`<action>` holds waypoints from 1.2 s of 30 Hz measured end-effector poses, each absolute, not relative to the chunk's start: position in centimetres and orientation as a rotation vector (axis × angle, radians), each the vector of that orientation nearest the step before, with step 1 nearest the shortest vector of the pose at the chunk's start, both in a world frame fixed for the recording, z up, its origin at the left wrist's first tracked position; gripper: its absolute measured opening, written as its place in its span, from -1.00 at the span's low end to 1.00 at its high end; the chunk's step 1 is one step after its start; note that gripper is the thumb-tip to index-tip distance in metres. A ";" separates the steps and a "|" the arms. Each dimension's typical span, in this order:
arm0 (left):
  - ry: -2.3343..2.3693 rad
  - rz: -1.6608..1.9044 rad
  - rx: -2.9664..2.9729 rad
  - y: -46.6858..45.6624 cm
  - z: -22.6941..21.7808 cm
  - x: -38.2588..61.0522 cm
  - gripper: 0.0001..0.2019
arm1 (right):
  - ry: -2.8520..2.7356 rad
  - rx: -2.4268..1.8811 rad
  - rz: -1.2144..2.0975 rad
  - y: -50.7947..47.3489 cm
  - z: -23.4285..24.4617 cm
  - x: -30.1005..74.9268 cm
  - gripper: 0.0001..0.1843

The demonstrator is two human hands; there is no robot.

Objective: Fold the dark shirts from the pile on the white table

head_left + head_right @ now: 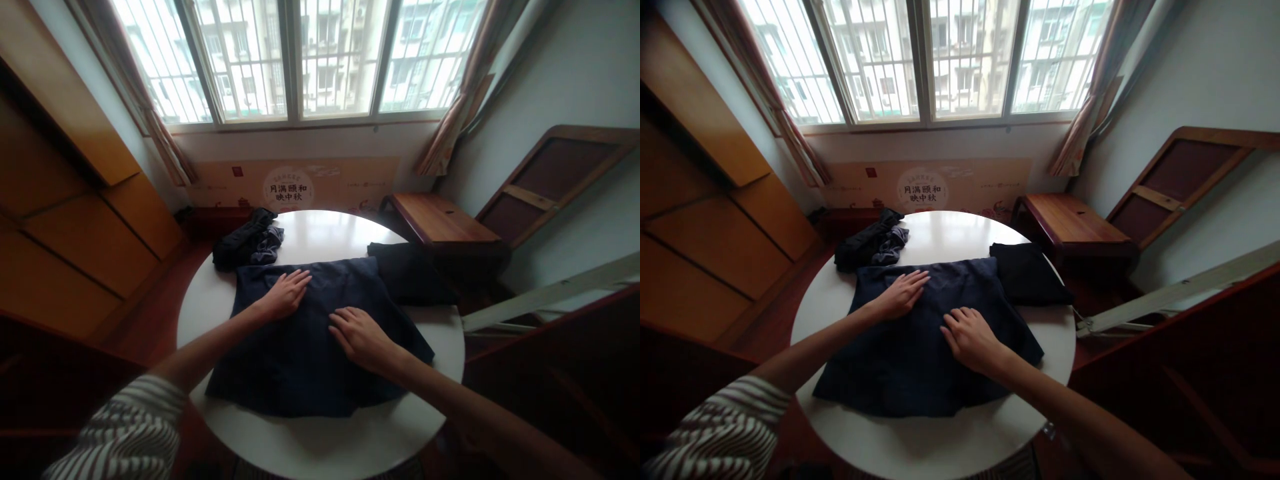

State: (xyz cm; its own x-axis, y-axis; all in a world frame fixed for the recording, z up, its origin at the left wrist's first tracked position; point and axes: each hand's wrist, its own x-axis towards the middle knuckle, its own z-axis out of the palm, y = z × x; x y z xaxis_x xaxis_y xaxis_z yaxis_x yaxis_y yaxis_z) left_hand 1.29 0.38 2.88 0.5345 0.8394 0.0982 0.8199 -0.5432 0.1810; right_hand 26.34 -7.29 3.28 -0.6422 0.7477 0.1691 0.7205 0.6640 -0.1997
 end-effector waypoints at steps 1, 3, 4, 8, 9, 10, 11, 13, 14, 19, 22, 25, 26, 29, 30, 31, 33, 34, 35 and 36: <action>1.387 0.244 2.673 1.5 3.0 2.9 -0.50 | -2.629 -1.174 0.192 -5.6 4.0 25.3 -0.53; 1.366 0.172 2.660 3.7 2.9 5.3 -0.47 | -2.573 -1.214 0.169 -1.9 4.7 23.3 -0.50; 1.392 0.135 2.630 4.6 2.7 6.0 -0.47 | -2.547 -1.308 0.155 -0.1 4.6 22.5 -0.47; 1.561 0.143 2.491 6.7 1.1 5.2 -0.46 | -2.365 -1.813 0.222 4.9 2.6 21.1 -0.32; 1.598 0.167 2.474 6.8 0.7 4.3 -0.46 | -2.334 -1.869 0.228 5.5 2.0 21.2 -0.29; 1.635 0.183 2.463 6.8 0.3 3.3 -0.45 | -2.308 -1.905 0.227 5.8 1.4 21.4 -0.27; 1.671 0.182 2.457 6.7 0.1 2.1 -0.44 | -2.277 -1.943 0.222 6.0 1.0 21.5 -0.26; 1.738 0.159 2.455 6.1 -0.2 -0.3 -0.43 | -2.182 -2.048 0.214 6.1 0.5 21.8 -0.23; 1.772 0.155 2.455 5.6 -0.3 -1.5 -0.43 | -2.135 -2.091 0.212 6.1 0.4 21.9 -0.20; 1.938 0.208 2.379 2.3 -0.3 -6.7 -0.44 | -2.030 -2.136 0.217 6.6 0.5 22.3 -0.10; 2.061 0.266 2.257 0.0 -0.5 -9.0 -0.44 | -2.001 -2.161 0.220 7.1 0.3 22.7 -0.10; 2.238 0.398 2.091 -1.8 -0.9 -10.4 -0.43 | -1.991 -2.147 0.194 7.3 0.1 23.0 -0.10; 2.300 0.480 2.047 -2.3 -0.9 -10.6 -0.43 | -1.990 -2.142 0.184 7.3 0.1 23.0 -0.11; 2.313 0.799 1.948 -3.1 -0.9 -10.9 -0.47 | -1.995 -2.131 0.158 7.0 0.1 23.0 -0.11; 2.258 0.910 1.884 -3.2 -0.7 -10.8 -0.49 | -1.999 -2.127 0.150 6.9 0.2 23.0 -0.11; 2.192 1.006 1.791 -3.3 -0.5 -10.8 -0.50 | -2.002 -2.126 0.142 6.9 0.2 23.0 -0.11; 2.081 1.145 1.537 -3.5 0.1 -10.7 -0.48 | -2.004 -2.129 0.128 6.7 0.3 22.9 -0.12; 2.044 1.179 1.397 -3.5 0.5 -10.7 -0.45 | -2.004 -2.130 0.124 6.7 0.3 22.9 -0.13; 2.018 1.180 1.268 -3.5 0.9 -10.7 -0.40 | -2.006 -2.130 0.123 6.7 0.4 22.9 -0.13; 1.997 1.151 1.158 -3.6 1.4 -10.7 -0.35 | -2.009 -2.131 0.125 6.7 0.4 22.9 -0.14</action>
